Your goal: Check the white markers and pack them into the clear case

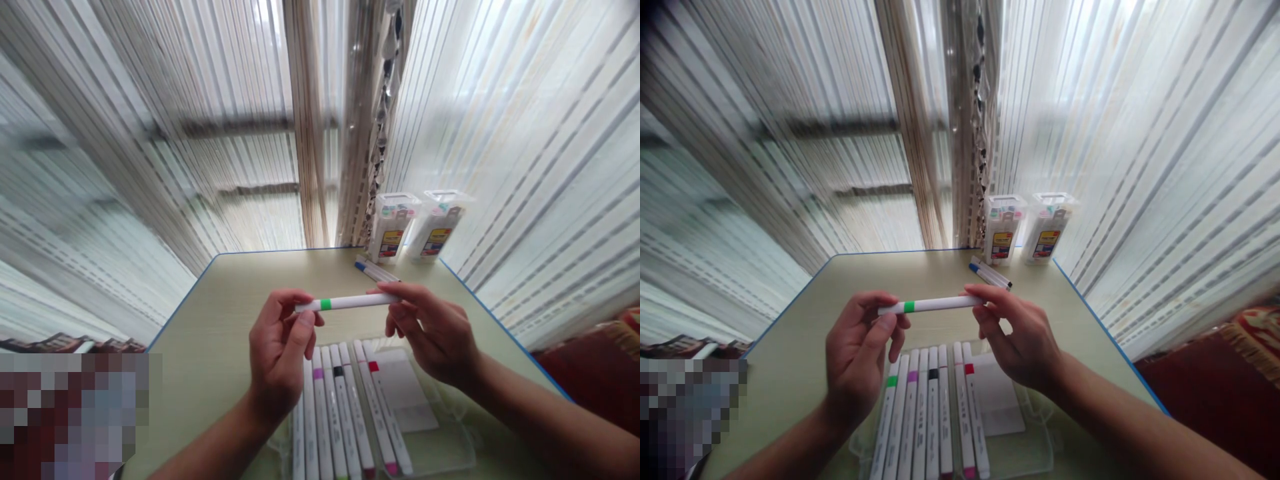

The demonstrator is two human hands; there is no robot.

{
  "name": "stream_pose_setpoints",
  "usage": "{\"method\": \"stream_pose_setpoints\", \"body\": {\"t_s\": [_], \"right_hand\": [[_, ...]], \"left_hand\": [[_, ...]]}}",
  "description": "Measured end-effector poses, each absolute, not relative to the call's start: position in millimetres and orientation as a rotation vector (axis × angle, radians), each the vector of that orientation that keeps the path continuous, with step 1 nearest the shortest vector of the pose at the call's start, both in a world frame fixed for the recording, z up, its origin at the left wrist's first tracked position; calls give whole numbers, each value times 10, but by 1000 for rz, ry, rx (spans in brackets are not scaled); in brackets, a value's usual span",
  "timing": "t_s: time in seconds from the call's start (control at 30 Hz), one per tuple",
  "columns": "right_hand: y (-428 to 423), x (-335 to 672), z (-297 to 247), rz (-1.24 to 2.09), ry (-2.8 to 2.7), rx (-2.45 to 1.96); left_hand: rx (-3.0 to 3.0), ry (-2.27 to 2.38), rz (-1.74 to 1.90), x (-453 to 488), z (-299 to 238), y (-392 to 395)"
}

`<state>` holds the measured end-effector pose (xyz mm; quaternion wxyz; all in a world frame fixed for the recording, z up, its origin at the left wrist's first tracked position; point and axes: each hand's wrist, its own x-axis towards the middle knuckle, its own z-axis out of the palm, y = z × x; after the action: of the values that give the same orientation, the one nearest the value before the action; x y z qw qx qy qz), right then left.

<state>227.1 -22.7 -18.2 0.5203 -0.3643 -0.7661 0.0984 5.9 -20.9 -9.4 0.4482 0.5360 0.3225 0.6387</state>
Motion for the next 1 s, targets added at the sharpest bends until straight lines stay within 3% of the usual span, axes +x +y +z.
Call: {"method": "stream_pose_setpoints", "body": {"t_s": [1.0], "right_hand": [[-210,2257,-213,252,-1807,-853]], "left_hand": [[1404,817,1591,44,-62,-171]]}}
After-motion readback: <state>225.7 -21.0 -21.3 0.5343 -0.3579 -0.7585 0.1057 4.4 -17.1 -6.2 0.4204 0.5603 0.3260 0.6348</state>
